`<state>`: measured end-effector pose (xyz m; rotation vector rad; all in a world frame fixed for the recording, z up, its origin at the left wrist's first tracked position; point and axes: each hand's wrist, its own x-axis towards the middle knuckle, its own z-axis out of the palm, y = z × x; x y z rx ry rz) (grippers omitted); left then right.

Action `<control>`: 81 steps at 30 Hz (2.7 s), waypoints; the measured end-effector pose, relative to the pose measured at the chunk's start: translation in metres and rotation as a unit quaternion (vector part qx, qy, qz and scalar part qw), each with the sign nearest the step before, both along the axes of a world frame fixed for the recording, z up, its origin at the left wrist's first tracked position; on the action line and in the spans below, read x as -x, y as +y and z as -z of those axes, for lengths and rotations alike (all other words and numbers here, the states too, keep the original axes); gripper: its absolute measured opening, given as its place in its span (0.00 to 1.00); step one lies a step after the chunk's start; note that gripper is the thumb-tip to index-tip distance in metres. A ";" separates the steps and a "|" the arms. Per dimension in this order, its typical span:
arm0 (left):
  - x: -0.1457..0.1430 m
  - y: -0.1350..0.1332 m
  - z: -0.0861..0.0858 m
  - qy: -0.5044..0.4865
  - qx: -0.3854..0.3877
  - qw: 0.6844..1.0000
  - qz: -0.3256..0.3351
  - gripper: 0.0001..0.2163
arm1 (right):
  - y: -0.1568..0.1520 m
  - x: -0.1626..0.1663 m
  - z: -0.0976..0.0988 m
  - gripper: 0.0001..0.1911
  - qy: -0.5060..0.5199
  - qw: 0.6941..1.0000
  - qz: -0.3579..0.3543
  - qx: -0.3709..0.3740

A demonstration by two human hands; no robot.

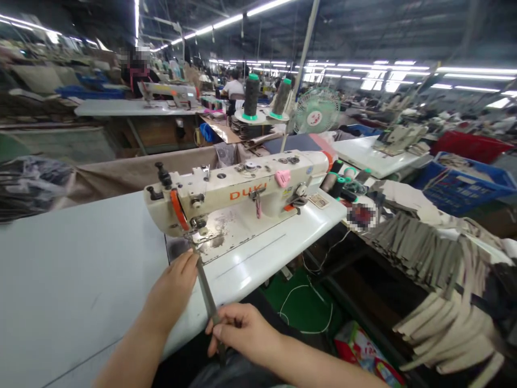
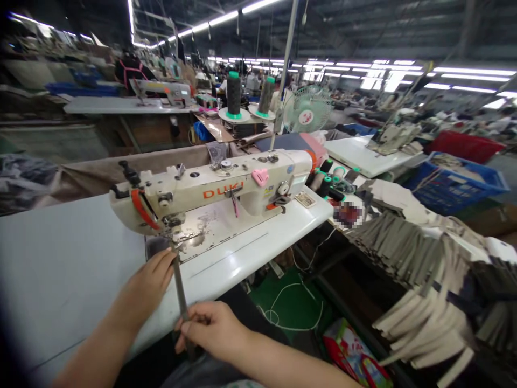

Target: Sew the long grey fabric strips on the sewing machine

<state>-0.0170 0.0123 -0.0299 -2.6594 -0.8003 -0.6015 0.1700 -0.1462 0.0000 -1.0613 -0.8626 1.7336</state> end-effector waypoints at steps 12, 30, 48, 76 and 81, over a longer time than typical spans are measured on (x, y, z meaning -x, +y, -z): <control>0.000 0.002 0.002 0.005 -0.023 1.000 -0.004 0.17 | -0.007 -0.007 -0.010 0.25 -0.007 1.000 -0.014 -0.013; -0.004 -0.002 -0.004 -0.014 -0.004 1.000 -0.022 0.19 | -0.008 -0.011 -0.004 0.24 -0.011 1.000 -0.011 -0.017; -0.010 0.000 -0.006 -0.047 0.039 0.997 -0.037 0.17 | -0.007 -0.014 -0.006 0.24 -0.058 0.998 -0.021 -0.013; -0.016 -0.005 -0.024 -0.057 0.065 0.993 -0.078 0.11 | 0.000 -0.024 0.012 0.24 -0.101 0.991 -0.060 -0.060; -0.016 -0.006 -0.025 -0.055 0.060 0.994 -0.079 0.10 | 0.001 -0.025 0.010 0.23 -0.123 0.984 -0.071 -0.104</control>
